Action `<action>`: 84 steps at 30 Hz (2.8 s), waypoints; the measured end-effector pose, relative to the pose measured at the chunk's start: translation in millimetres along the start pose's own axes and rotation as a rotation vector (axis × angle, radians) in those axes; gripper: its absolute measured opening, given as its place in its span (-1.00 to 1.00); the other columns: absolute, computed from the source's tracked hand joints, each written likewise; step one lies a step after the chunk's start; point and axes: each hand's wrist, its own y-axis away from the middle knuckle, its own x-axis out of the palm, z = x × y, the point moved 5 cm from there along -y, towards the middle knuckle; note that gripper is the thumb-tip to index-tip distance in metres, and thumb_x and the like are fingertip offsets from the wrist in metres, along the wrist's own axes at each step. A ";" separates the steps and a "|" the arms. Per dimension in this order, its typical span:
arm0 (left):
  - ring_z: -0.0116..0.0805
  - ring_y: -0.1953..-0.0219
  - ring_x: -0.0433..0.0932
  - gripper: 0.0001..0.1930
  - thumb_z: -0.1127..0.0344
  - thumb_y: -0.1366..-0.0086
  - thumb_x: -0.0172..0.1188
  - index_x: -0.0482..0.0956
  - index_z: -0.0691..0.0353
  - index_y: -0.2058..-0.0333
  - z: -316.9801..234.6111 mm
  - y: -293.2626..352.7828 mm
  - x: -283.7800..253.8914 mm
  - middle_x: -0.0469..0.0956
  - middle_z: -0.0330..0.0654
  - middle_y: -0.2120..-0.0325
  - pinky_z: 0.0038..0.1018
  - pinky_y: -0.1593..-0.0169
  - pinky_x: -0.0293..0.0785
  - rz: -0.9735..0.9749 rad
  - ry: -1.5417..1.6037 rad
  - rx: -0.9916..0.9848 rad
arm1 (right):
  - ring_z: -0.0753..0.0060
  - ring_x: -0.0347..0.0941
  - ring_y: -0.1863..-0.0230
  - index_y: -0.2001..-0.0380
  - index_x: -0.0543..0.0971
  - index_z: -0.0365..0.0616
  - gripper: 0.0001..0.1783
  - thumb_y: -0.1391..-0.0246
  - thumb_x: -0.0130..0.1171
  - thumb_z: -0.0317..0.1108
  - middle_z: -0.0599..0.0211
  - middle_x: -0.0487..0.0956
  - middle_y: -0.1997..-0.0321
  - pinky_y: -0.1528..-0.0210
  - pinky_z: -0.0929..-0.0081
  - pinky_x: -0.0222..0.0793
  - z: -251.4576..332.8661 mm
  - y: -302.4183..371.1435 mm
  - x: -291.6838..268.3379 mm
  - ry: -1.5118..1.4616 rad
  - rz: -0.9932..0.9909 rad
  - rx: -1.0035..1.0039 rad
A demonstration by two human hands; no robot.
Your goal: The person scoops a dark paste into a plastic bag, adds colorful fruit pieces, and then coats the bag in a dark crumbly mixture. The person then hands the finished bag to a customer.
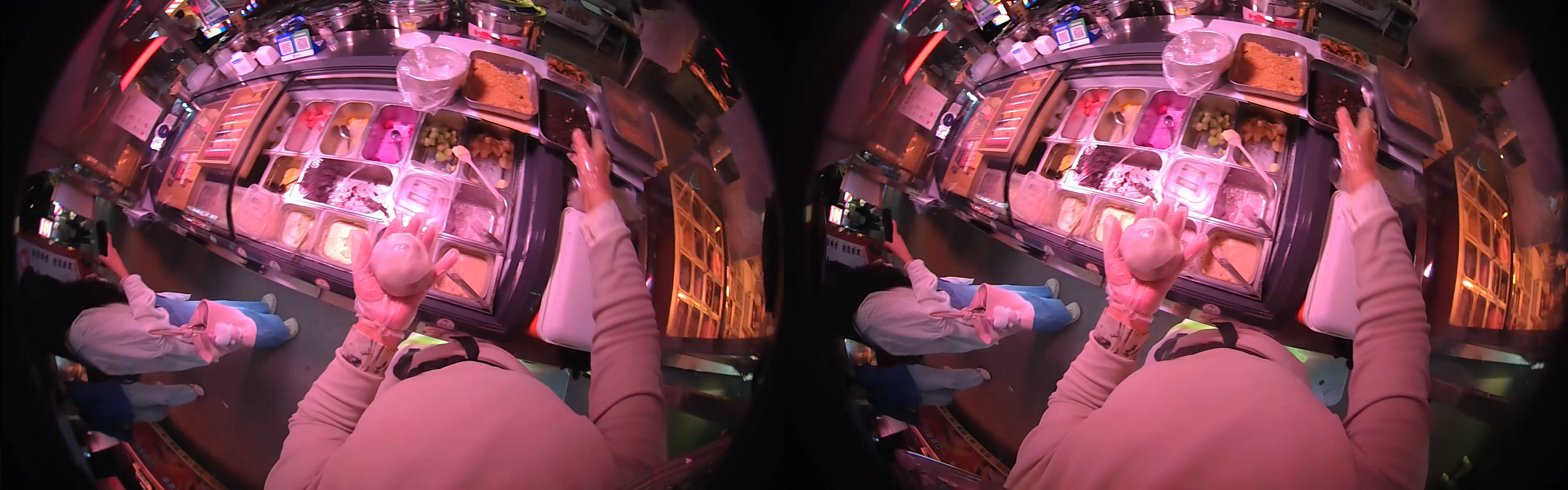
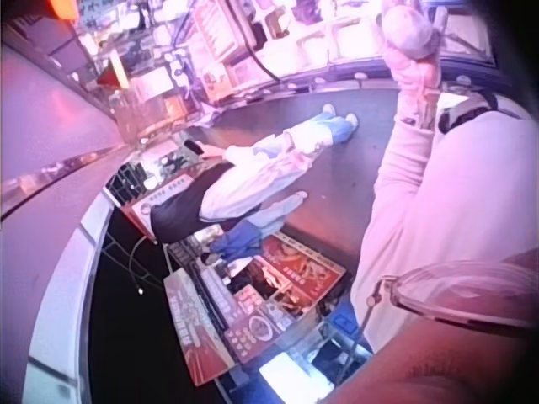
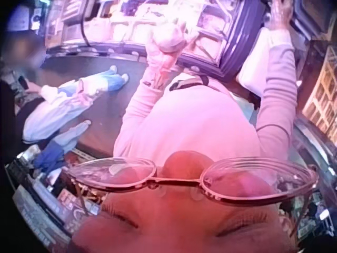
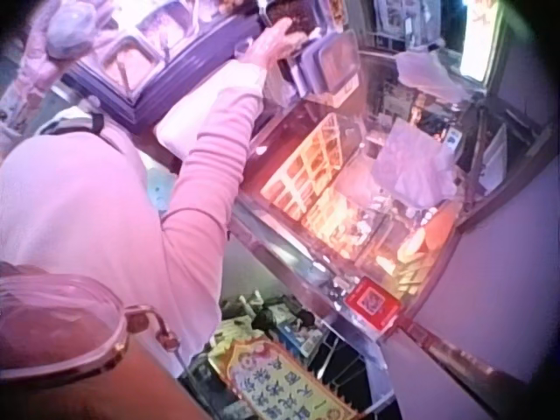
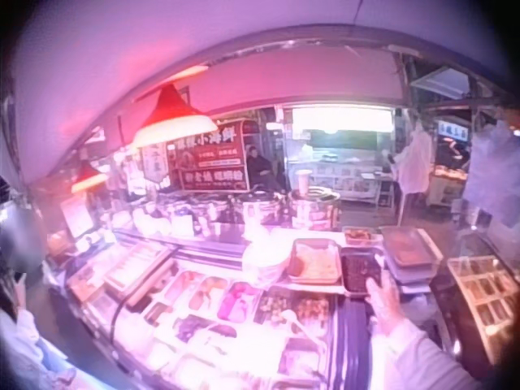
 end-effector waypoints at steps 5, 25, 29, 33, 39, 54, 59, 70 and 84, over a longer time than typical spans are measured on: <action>0.14 -0.16 0.60 -0.52 -0.13 -0.38 0.31 0.62 0.18 0.02 -4.0 -12.9 -3.9 0.64 -0.01 -0.07 0.41 -0.35 0.31 -0.038 0.061 -0.058 | 0.37 0.54 -0.15 -0.52 0.15 -0.30 -0.18 -0.41 0.22 -0.09 0.14 0.52 -0.30 -0.12 0.41 0.51 18.5 89.7 -31.0 -0.204 0.018 -0.029; -0.03 -0.31 0.50 -0.43 -0.12 -0.51 0.12 0.42 0.09 -0.32 -41.8 57.1 -54.0 0.47 0.02 -0.31 0.29 -0.34 0.38 -0.067 0.093 -0.032 | 0.07 0.35 -0.43 -0.57 0.06 -0.21 -0.33 -0.53 -0.06 -0.27 -0.09 0.34 -0.47 -0.38 0.22 0.36 -2.6 208.1 -55.8 -0.148 0.161 -0.119; 0.02 -0.33 0.48 -0.44 -0.11 -0.48 0.18 0.50 0.23 -0.21 -51.7 69.9 -63.8 0.50 0.07 -0.27 0.28 -0.37 0.36 -0.046 0.070 -0.005 | 0.08 0.36 -0.43 -0.56 0.08 -0.21 -0.34 -0.54 -0.07 -0.27 0.02 0.32 -0.50 -0.38 0.18 0.36 26.3 221.2 -15.6 -0.231 0.203 -0.072; 0.06 -0.26 0.54 -0.48 -0.07 -0.43 0.25 0.57 0.24 -0.12 -60.5 73.8 -66.9 0.58 0.07 -0.17 0.27 -0.35 0.38 -0.022 0.100 -0.010 | 0.17 0.40 -0.38 -0.50 0.17 -0.32 -0.38 -0.55 -0.07 -0.22 0.08 0.25 -0.56 -0.35 0.23 0.39 16.4 214.1 1.2 -0.225 0.244 -0.144; 0.00 -0.28 0.53 -0.43 -0.15 -0.42 0.21 0.53 0.18 -0.17 -54.6 77.1 -66.7 0.62 -0.03 -0.14 0.43 -0.38 0.21 -0.140 0.059 0.031 | 0.31 0.44 -0.29 -0.40 0.34 -0.38 -0.49 -0.48 0.05 -0.42 0.11 0.23 -0.58 -0.27 0.46 0.40 37.5 221.9 8.3 -0.261 0.210 -0.125; -0.03 -0.37 0.43 -0.38 -0.25 -0.44 0.14 0.47 0.10 -0.22 -21.9 26.8 -54.3 0.53 -0.06 -0.26 0.29 -0.38 0.29 -0.247 -0.070 -0.148 | 0.30 0.46 -0.27 -0.49 0.21 -0.26 -0.37 -0.44 0.09 -0.48 0.16 0.21 -0.58 -0.23 0.40 0.46 54.7 246.5 -24.6 -0.250 0.114 -0.013; -0.02 -0.36 0.43 -0.39 -0.25 -0.47 0.09 0.47 0.10 -0.24 -18.7 14.9 -59.5 0.53 -0.05 -0.25 0.29 -0.37 0.31 -0.226 -0.037 -0.205 | 0.31 0.44 -0.28 -0.50 0.20 -0.24 -0.37 -0.45 0.09 -0.45 0.21 0.20 -0.59 -0.22 0.40 0.48 50.5 244.4 -27.2 -0.232 0.115 -0.011; 0.00 -0.38 0.42 -0.34 -0.29 -0.44 0.11 0.47 0.14 -0.23 -17.6 14.2 -54.4 0.51 -0.04 -0.27 0.33 -0.37 0.29 -0.208 -0.092 -0.218 | 0.27 0.50 -0.23 -0.48 0.24 -0.24 -0.38 -0.42 0.12 -0.47 0.07 0.22 -0.57 -0.21 0.37 0.50 54.9 242.3 -15.2 -0.206 0.133 -0.071; 0.03 -0.31 0.49 -0.43 -0.21 -0.38 0.25 0.56 0.14 -0.10 -14.3 17.9 -61.1 0.58 -0.03 -0.19 0.22 -0.34 0.37 -0.227 -0.018 -0.253 | 0.25 0.50 -0.23 -0.49 0.21 -0.26 -0.35 -0.42 0.14 -0.45 0.02 0.20 -0.57 -0.19 0.37 0.51 61.3 245.4 -13.3 -0.212 0.151 -0.055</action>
